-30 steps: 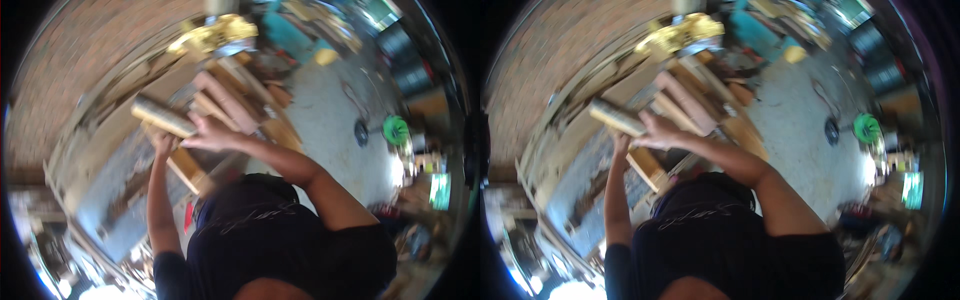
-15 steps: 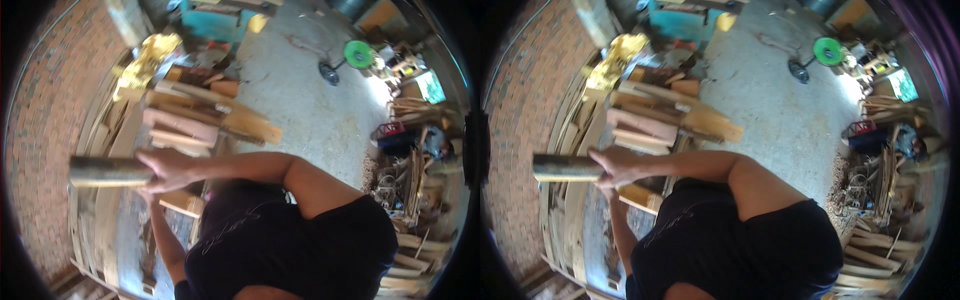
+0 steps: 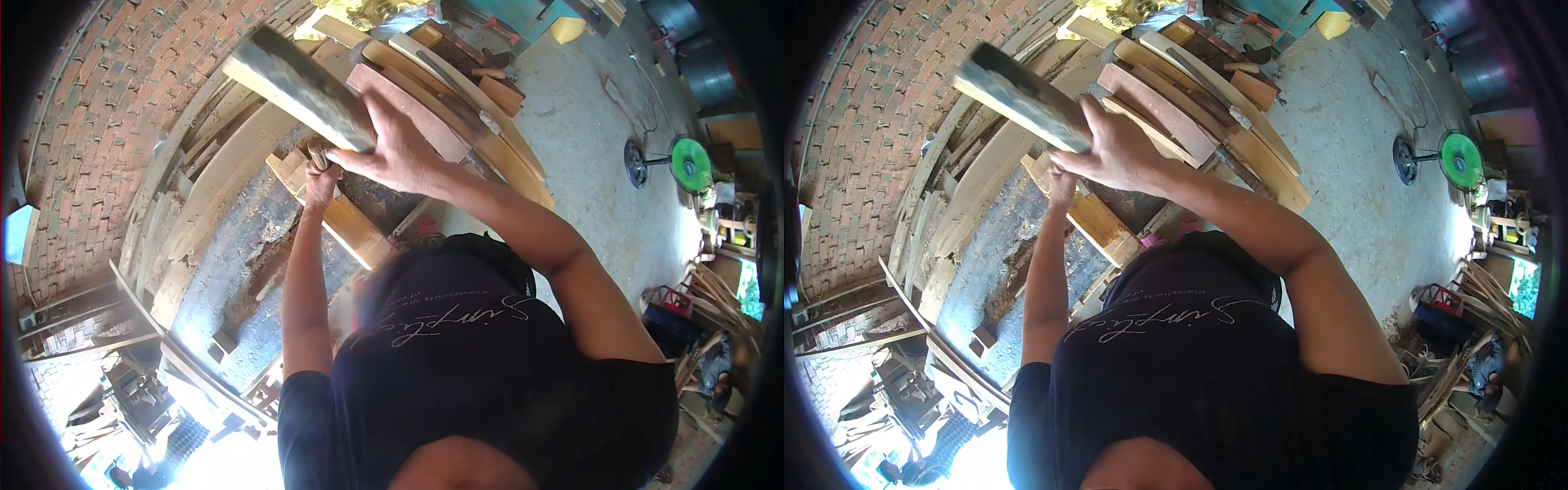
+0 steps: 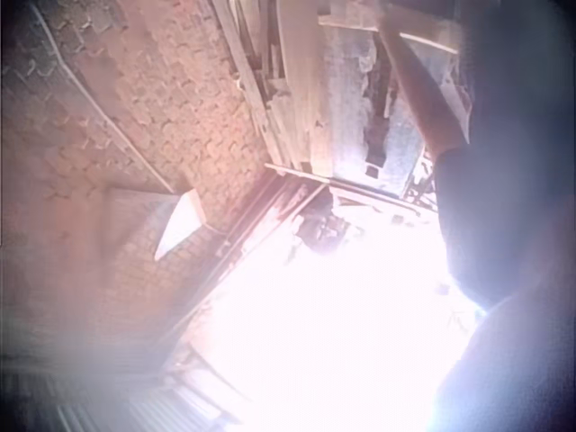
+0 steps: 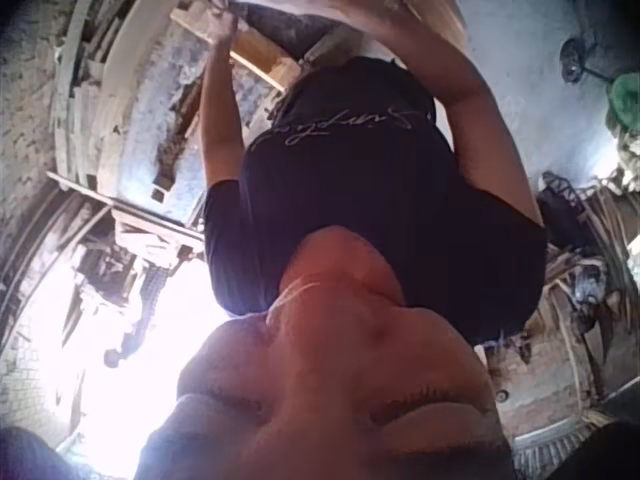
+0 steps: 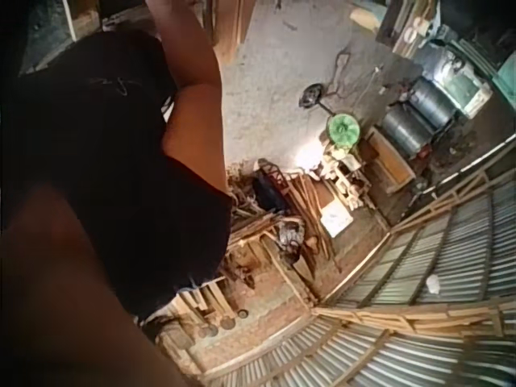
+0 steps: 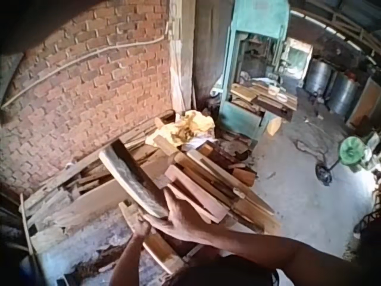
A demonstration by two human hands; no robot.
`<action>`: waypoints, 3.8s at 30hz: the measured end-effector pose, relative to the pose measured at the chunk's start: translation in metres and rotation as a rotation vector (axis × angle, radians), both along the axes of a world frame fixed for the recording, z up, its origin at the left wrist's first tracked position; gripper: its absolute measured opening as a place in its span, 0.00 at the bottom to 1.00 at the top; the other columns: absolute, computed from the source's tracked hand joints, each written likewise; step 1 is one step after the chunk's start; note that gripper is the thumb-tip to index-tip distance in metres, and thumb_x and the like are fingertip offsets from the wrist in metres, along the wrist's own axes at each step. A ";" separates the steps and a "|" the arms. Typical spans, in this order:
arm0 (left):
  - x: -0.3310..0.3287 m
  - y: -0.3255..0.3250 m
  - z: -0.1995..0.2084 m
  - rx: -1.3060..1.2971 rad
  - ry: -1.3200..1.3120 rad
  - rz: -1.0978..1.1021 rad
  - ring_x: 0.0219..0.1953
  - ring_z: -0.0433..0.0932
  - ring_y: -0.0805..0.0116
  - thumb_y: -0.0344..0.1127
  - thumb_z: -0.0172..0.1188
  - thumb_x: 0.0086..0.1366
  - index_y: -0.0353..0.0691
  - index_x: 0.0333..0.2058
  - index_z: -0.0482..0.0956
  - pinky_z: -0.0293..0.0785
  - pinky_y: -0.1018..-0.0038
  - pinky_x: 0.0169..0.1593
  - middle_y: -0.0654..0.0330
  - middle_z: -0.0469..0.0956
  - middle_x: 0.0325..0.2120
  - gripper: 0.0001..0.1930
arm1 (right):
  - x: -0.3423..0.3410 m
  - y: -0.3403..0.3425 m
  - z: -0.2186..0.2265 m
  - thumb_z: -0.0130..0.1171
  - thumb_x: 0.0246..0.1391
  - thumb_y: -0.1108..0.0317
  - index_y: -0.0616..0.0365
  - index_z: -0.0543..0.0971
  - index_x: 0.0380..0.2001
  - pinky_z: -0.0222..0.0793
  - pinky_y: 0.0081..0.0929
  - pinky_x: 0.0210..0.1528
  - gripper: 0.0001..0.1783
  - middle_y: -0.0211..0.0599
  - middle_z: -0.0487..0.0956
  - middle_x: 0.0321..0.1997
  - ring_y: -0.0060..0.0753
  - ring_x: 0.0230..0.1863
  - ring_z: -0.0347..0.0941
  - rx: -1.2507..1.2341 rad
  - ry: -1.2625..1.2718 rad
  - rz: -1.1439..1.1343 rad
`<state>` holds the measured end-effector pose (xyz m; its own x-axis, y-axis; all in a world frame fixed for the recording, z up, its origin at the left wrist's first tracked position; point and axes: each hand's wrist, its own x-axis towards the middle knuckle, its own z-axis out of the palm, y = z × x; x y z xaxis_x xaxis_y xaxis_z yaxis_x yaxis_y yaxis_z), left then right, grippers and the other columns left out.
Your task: Chisel a mortise hole into a wooden beam using a chisel and a wooden block as a mallet.
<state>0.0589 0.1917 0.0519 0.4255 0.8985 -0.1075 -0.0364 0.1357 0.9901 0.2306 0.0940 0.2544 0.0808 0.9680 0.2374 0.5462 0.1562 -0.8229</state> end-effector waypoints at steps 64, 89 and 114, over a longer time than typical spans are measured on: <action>-0.004 -0.007 0.029 0.177 -0.023 0.262 0.23 0.61 0.84 0.32 0.65 0.61 0.40 0.20 0.71 0.62 0.80 0.26 0.74 0.67 0.18 0.14 | 0.001 -0.006 0.034 0.71 0.47 0.67 0.65 0.69 0.50 0.73 0.28 0.45 0.30 0.41 0.79 0.41 0.27 0.41 0.76 -0.080 0.010 0.222; 0.012 -0.055 0.018 0.535 0.034 0.076 0.34 0.75 0.44 0.27 0.61 0.47 0.36 0.27 0.71 0.71 0.57 0.38 0.50 0.74 0.26 0.09 | 0.010 -0.056 0.017 0.54 0.52 0.67 0.68 0.52 0.59 0.69 0.24 0.26 0.35 0.41 0.71 0.29 0.28 0.22 0.67 0.142 0.051 0.179; 0.000 -0.007 -0.006 0.338 0.027 -0.038 0.40 0.80 0.73 0.32 0.66 0.58 0.38 0.46 0.78 0.75 0.72 0.48 0.56 0.83 0.39 0.17 | 0.004 -0.020 -0.004 0.61 0.53 0.72 0.64 0.59 0.58 0.69 0.18 0.26 0.32 0.35 0.73 0.39 0.21 0.27 0.70 -0.241 0.105 0.134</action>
